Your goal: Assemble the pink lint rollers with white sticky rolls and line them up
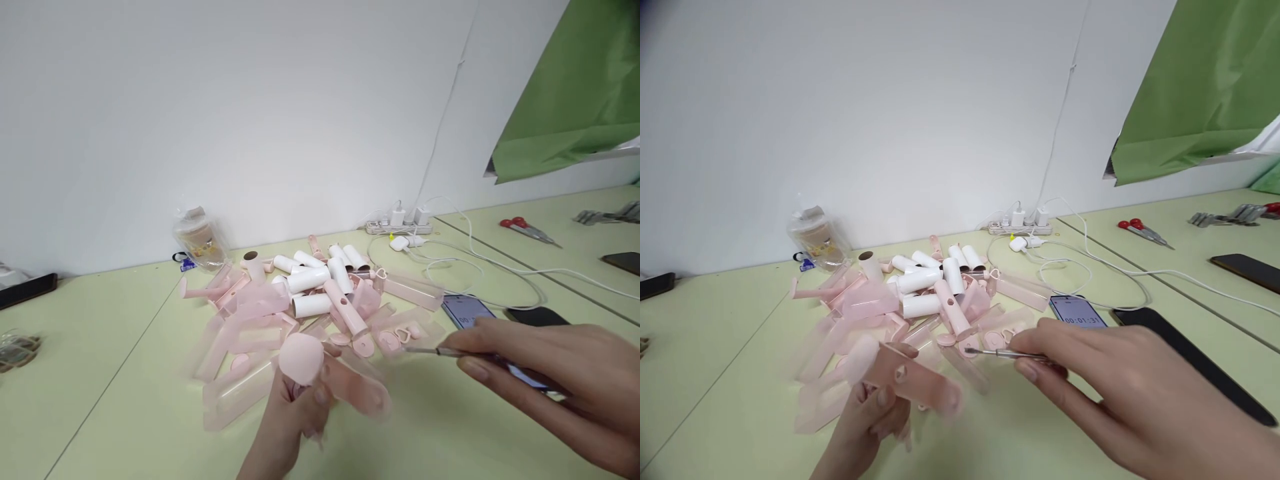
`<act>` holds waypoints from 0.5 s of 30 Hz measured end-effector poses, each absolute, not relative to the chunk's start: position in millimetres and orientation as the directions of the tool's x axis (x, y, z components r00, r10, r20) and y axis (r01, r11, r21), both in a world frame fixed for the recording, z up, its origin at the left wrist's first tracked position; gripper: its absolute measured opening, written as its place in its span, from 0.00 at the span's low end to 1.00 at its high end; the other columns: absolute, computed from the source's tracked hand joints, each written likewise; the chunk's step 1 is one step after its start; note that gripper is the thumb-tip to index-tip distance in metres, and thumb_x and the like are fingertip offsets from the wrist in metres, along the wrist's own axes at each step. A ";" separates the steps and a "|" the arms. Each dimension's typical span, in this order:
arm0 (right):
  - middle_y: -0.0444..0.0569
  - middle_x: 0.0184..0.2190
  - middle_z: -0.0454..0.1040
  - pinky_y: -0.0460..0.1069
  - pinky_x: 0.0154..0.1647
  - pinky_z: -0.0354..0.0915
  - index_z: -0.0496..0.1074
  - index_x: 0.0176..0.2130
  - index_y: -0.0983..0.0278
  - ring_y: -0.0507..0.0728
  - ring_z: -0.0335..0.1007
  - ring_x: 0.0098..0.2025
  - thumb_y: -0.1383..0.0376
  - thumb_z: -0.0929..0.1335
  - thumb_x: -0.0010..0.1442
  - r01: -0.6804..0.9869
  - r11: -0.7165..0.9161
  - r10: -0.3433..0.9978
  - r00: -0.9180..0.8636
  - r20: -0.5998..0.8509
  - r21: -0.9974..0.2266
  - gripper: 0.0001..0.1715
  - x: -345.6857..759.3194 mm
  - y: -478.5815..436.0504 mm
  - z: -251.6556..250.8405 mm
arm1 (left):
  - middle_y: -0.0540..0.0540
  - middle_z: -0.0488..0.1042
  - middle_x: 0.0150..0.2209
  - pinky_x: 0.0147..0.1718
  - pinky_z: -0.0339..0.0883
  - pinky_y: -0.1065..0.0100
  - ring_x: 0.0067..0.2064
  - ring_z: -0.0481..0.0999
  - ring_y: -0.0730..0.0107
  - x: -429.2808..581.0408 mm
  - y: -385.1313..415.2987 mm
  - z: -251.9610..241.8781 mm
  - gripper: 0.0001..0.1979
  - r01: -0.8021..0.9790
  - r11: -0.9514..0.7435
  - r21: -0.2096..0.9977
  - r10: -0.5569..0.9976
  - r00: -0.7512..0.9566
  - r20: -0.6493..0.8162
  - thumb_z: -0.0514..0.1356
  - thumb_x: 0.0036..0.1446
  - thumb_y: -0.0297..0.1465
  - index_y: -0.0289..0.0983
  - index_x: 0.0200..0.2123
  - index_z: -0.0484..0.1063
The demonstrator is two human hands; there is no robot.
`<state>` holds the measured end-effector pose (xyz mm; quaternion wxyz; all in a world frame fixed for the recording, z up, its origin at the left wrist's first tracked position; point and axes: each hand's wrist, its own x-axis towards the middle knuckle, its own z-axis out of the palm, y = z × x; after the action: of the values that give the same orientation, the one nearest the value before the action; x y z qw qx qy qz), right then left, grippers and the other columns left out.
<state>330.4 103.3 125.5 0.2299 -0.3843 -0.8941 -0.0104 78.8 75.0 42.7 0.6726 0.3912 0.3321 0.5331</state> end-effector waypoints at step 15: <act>0.44 0.24 0.69 0.45 0.21 0.56 0.74 0.37 0.65 0.52 0.61 0.23 0.55 0.67 0.52 0.272 0.324 0.910 -0.352 0.220 -0.906 0.18 238.1 155.1 78.5 | 0.59 0.56 0.14 0.19 0.54 0.77 0.17 0.55 0.81 85.5 122.2 76.0 0.16 -0.699 0.016 0.715 0.991 -0.082 -0.103 0.63 0.49 0.41 0.36 0.25 0.63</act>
<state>238.1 155.1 78.5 0.3906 -0.4137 -0.7139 0.4081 85.5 122.2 76.0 0.6376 0.2292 0.3189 0.6628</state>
